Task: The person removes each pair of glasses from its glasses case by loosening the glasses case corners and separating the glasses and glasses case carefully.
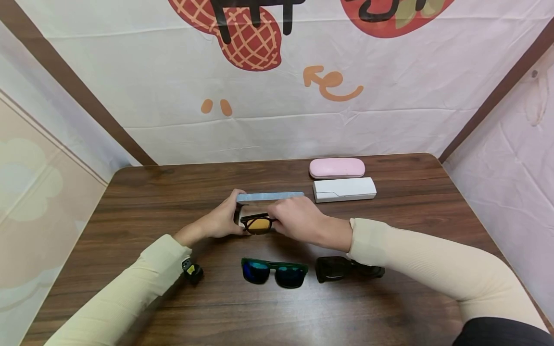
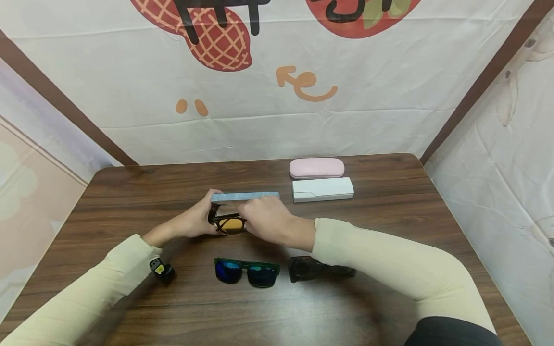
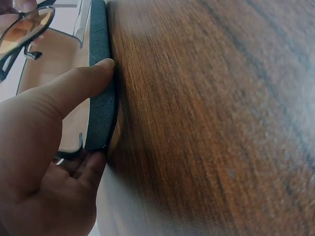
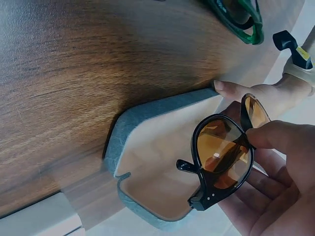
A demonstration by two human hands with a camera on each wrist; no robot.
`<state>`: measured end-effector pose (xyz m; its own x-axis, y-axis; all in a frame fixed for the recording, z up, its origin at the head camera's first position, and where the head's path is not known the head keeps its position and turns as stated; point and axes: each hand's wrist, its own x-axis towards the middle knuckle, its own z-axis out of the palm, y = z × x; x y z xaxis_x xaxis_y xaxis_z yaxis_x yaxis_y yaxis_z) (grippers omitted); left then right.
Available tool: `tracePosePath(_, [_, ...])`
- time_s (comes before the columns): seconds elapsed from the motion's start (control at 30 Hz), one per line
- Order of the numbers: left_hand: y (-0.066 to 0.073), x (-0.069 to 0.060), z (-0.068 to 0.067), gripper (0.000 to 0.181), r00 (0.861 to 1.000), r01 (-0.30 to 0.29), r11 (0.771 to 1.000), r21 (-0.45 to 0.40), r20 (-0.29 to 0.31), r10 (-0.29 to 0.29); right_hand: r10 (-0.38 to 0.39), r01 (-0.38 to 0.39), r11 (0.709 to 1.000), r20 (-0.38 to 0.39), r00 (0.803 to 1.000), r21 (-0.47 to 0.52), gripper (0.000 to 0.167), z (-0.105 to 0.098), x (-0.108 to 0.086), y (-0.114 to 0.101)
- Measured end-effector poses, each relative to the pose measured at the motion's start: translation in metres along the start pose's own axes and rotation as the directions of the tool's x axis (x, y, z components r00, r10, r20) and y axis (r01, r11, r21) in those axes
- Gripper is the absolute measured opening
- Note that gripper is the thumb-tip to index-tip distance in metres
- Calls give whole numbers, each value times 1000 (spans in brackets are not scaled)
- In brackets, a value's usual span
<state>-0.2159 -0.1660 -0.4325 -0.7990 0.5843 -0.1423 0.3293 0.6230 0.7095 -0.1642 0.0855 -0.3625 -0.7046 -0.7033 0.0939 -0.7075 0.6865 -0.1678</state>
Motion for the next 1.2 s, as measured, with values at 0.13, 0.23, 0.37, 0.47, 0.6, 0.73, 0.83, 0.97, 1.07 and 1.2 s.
tracePosePath(0.13, [0,0,0,87,1000,13,1000,11,3,-13,11,-11,1000,10,1000,26,20,-5,-5,-1])
tracePosePath(0.23, [0,0,0,87,1000,21,1000,13,3,-21,25,-25,999,21,999,34,17,-7,-9,-2])
tracePosePath(0.37, [0,-1,1,92,999,40,999,20,2,-40,30,-31,999,29,999,40,13,-9,-15,-2])
tracePosePath(0.47, [0,-1,1,95,999,44,999,22,1,-44,25,-27,998,27,999,55,10,-11,-19,-1])
tracePosePath(0.6, [0,-1,0,93,1000,24,1000,14,-6,-24,38,-40,996,31,999,77,9,-14,-23,-1])
tracePosePath(0.73, [0,0,0,91,1000,8,1000,10,-12,-8,61,-68,992,62,996,111,7,-19,-28,0])
tracePosePath(0.83, [0,-1,0,92,1000,19,1000,13,-10,-19,63,-74,988,80,995,136,5,-23,-32,0])
tracePosePath(0.97, [0,-1,0,95,999,33,999,20,-6,-33,58,-72,985,93,994,159,5,-28,-37,-1])
tracePosePath(1.07, [0,-1,1,96,1000,30,999,17,-8,-30,51,-67,985,98,994,161,4,-31,-40,-4])
tracePosePath(1.2, [-1,0,1,94,1000,21,1000,14,-12,-21,41,-56,986,98,994,158,4,-36,-44,-7])
